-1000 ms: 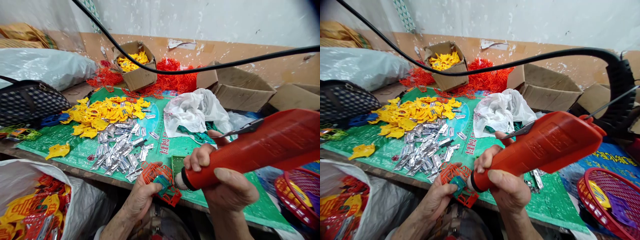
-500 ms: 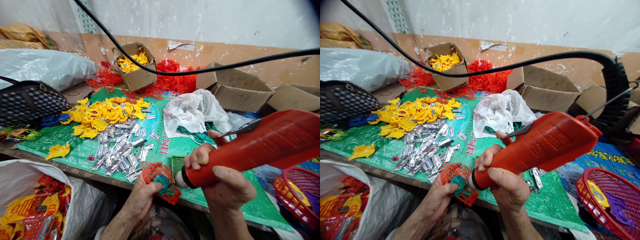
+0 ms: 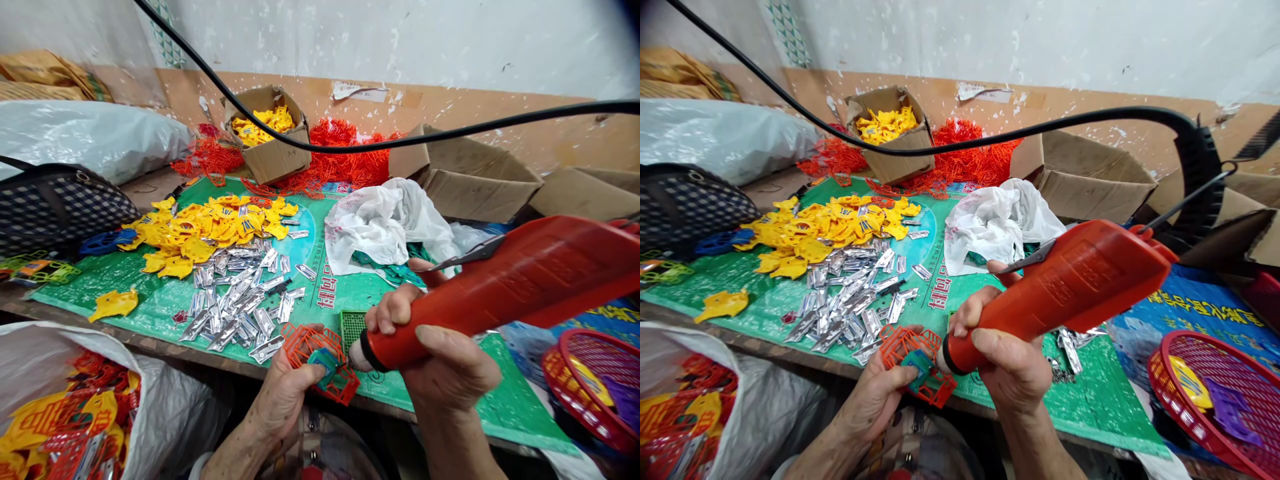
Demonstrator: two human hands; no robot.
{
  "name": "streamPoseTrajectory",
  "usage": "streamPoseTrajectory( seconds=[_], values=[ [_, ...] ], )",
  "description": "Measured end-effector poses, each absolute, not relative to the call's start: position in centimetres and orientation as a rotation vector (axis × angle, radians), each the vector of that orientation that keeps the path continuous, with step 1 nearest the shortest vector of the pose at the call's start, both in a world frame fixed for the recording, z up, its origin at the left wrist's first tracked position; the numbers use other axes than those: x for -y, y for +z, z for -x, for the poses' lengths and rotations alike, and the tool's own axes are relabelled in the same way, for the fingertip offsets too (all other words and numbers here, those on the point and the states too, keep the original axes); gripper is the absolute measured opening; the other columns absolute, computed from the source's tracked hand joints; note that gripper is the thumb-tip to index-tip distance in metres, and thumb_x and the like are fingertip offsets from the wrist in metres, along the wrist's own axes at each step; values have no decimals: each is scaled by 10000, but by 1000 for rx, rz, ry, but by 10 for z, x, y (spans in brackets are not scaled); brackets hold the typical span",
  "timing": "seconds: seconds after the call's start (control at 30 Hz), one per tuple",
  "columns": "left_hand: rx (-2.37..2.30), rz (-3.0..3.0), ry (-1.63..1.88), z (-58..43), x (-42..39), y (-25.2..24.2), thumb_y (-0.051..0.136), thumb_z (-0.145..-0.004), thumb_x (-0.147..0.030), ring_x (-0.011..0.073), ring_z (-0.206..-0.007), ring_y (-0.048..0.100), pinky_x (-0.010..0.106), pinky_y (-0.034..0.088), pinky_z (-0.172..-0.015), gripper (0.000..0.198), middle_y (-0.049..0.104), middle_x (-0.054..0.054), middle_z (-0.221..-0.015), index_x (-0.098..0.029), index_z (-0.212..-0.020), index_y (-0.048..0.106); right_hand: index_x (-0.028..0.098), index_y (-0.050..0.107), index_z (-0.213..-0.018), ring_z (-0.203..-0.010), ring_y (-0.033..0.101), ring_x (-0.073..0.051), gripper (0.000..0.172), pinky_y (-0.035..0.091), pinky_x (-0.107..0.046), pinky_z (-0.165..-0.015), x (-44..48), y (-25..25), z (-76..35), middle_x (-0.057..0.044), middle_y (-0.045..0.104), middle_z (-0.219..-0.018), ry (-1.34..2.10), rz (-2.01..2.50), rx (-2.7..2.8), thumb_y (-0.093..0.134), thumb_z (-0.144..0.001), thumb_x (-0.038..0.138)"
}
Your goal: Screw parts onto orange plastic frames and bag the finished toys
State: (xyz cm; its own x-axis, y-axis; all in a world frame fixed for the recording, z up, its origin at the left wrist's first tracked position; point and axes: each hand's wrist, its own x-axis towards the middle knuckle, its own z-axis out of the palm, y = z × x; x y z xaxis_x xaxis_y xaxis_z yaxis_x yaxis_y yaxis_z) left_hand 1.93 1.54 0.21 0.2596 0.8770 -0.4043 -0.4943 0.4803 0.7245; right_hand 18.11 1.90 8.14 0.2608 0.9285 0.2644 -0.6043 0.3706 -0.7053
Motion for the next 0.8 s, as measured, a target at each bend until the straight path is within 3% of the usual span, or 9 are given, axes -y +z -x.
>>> streamPoseTrajectory(
  seconds=[0.33,0.8],
  values=[
    [-897,-540,1021,-21,-14,0,734,-587,-83,194,-820,666,302,520,-779,404,771,23,-886,-196,-975,717,258,677,-983,-557,551,-147,350,504,-328,-569,-19,82,-181,21,601,-661,1109,550,721,703,-643,183],
    [-908,-589,1019,-23,-14,-1,748,-618,-103,208,-877,673,309,523,-812,413,767,43,-941,-175,-1021,691,284,645,-1072,-562,562,-150,449,500,-328,-574,-20,79,-185,22,620,-666,1087,555,721,684,-642,158]
  ],
)
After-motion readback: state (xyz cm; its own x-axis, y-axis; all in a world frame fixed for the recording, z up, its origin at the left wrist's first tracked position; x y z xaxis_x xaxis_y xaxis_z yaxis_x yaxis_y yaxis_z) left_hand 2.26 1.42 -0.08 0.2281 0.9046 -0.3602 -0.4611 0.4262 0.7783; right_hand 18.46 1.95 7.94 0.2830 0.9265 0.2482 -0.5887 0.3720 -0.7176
